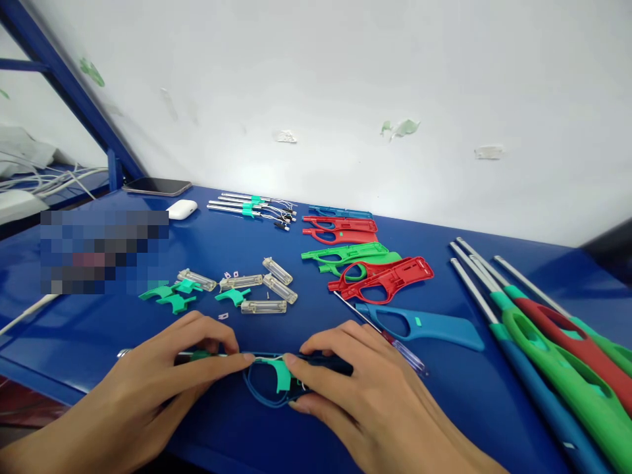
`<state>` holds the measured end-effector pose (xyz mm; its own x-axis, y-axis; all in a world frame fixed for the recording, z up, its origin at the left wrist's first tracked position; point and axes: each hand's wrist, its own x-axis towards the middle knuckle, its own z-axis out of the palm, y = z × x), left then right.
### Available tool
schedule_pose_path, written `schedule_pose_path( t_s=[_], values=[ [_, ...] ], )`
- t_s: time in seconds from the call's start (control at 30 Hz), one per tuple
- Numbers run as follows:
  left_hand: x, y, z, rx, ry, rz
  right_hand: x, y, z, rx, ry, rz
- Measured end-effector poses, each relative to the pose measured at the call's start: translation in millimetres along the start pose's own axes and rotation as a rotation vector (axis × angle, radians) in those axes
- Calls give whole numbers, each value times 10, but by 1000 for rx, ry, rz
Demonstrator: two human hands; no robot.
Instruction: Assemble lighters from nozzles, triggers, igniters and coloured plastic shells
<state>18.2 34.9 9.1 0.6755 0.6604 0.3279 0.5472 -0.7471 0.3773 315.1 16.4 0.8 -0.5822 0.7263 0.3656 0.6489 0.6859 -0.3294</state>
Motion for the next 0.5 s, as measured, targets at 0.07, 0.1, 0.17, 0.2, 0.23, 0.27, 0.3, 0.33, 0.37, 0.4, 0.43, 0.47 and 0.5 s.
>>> schedule_pose_path(
  t_s=[0.07, 0.1, 0.17, 0.2, 0.23, 0.27, 0.3, 0.33, 0.37, 0.4, 0.43, 0.47, 0.5],
  values=[
    [8, -7, -2, -9, -2, -2, 16, 4, -3, 9, 13, -4],
    [12, -11, -2, -13, -9, -6, 21, 4, -4, 15, 14, -6],
    [18, -19, 1, -20, -22, -11, 25, 4, -7, 27, 9, -1],
    [19, -22, 3, -19, -23, -12, 26, 3, -10, 32, 7, 2],
    [20, -25, 6, -17, -21, -10, 25, 2, -13, 36, 6, 6],
    [21, -26, 10, -13, -18, -5, 25, 0, -16, 38, 6, 8],
    [21, -27, 13, -9, -11, -1, 25, -2, -19, 38, 7, 8],
    [22, -27, 15, -5, -2, 3, 25, -5, -21, 37, 8, 7],
    [23, -27, 17, -3, 5, 6, 25, -6, -22, 35, 10, 5],
    [25, -26, 18, -4, 7, 9, 26, -8, -22, 31, 14, 6],
    [26, -26, 17, -7, 9, 9, 26, -8, -21, 29, 16, 5],
    [27, -27, 16, -9, 9, 5, 25, -7, -19, 29, 8, 9],
    [27, -28, 15, -14, 6, -1, 24, -6, -18, 34, -1, 14]
  ],
)
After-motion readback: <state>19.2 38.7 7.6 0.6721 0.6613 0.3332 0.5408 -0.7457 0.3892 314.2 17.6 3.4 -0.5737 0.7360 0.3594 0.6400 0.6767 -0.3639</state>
